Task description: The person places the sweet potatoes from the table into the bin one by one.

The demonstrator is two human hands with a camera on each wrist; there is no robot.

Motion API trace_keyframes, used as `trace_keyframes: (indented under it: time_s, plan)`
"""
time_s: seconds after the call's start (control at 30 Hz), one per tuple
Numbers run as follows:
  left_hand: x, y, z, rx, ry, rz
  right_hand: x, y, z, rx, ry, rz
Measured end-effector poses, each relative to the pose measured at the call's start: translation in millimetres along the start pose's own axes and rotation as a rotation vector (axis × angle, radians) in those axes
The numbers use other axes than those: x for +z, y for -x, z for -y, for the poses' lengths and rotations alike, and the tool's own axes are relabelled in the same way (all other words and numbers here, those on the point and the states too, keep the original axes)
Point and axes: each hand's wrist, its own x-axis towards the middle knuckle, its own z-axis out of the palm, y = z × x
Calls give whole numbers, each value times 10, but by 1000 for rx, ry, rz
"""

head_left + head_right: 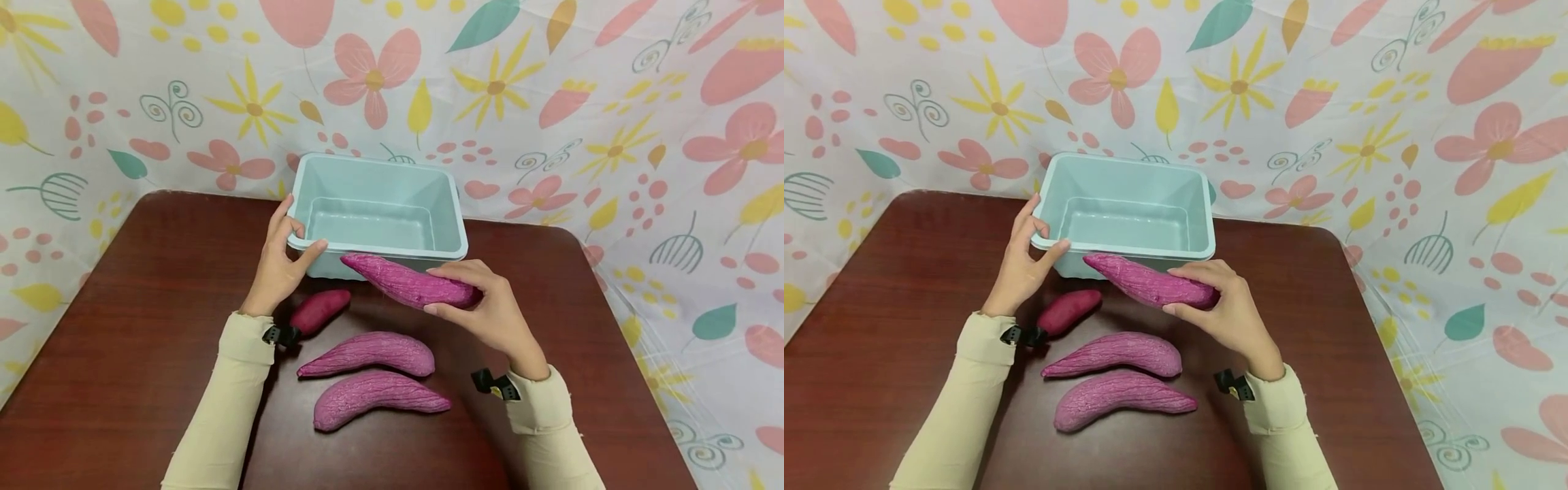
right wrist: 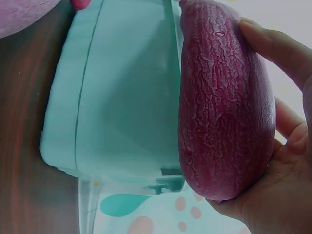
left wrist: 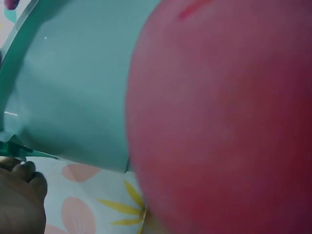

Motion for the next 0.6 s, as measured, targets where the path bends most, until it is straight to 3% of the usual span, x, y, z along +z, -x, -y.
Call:
trace_keyframes:
  time_s: [0.17, 0.4, 0.6]
  plan:
    - [0, 3, 14, 9, 4, -7, 11, -58, 11, -9, 2, -9]
    - [14, -46, 378, 20, -19, 7, 13, -147, 21, -38, -18, -57]
    - [8, -52, 387, 15, -19, 1, 24, -272, 19, -49, -28, -93]
